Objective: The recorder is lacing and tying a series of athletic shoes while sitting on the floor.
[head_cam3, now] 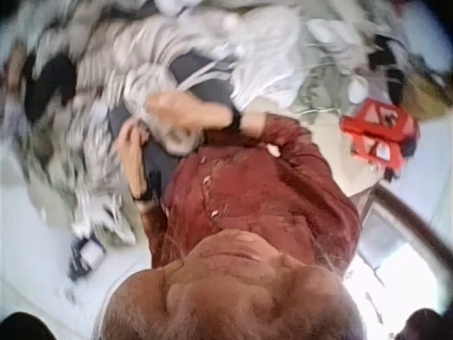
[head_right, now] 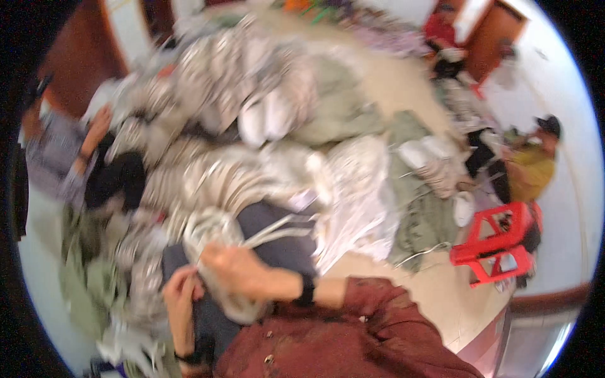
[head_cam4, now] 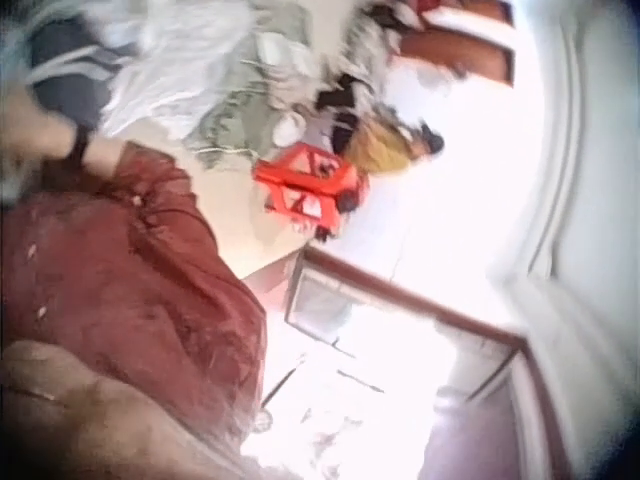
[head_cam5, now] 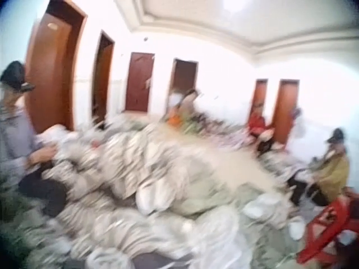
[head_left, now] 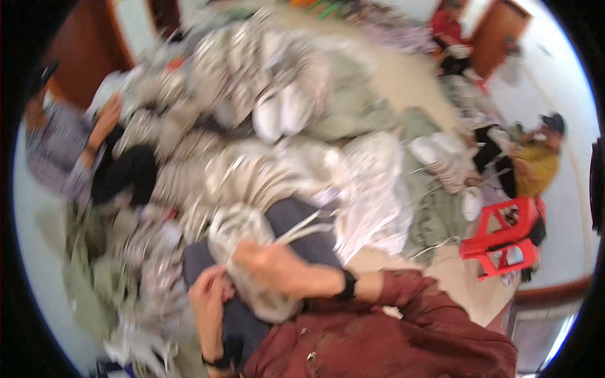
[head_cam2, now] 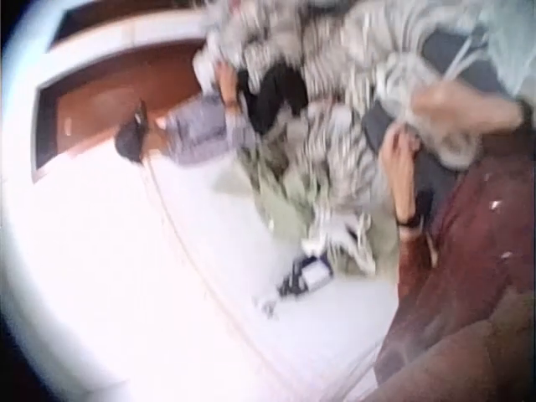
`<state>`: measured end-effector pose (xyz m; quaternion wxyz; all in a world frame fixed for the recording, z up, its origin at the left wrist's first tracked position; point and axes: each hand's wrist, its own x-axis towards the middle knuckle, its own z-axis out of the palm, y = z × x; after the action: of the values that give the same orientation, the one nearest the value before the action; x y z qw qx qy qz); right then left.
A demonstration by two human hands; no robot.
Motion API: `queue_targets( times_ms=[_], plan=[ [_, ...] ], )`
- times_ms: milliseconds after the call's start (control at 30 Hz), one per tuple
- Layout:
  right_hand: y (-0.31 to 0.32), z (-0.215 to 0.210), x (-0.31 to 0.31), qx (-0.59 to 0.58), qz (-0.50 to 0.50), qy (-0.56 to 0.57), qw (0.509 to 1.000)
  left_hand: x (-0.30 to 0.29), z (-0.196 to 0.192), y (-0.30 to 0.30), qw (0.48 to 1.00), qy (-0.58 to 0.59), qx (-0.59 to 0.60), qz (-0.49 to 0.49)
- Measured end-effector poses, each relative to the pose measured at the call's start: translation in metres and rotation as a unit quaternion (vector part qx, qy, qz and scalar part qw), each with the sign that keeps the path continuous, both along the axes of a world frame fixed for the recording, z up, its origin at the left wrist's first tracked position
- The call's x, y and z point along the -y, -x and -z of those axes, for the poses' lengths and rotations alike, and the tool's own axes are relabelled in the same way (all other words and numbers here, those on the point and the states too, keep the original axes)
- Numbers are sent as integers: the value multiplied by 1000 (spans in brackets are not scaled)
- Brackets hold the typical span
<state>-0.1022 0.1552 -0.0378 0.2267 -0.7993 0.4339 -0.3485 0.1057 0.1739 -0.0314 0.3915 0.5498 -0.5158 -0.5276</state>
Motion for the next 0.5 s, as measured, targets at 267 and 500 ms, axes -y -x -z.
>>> queue_targets(
  times_ms=[267,500],
  plan=[
    [-11,6,17,164,-47,-103,980,-2,0,-6,999,-42,-14,19],
    [-7,-23,-16,207,-169,-267,926,0,-2,-4,999,-16,-32,41]
  ],
)
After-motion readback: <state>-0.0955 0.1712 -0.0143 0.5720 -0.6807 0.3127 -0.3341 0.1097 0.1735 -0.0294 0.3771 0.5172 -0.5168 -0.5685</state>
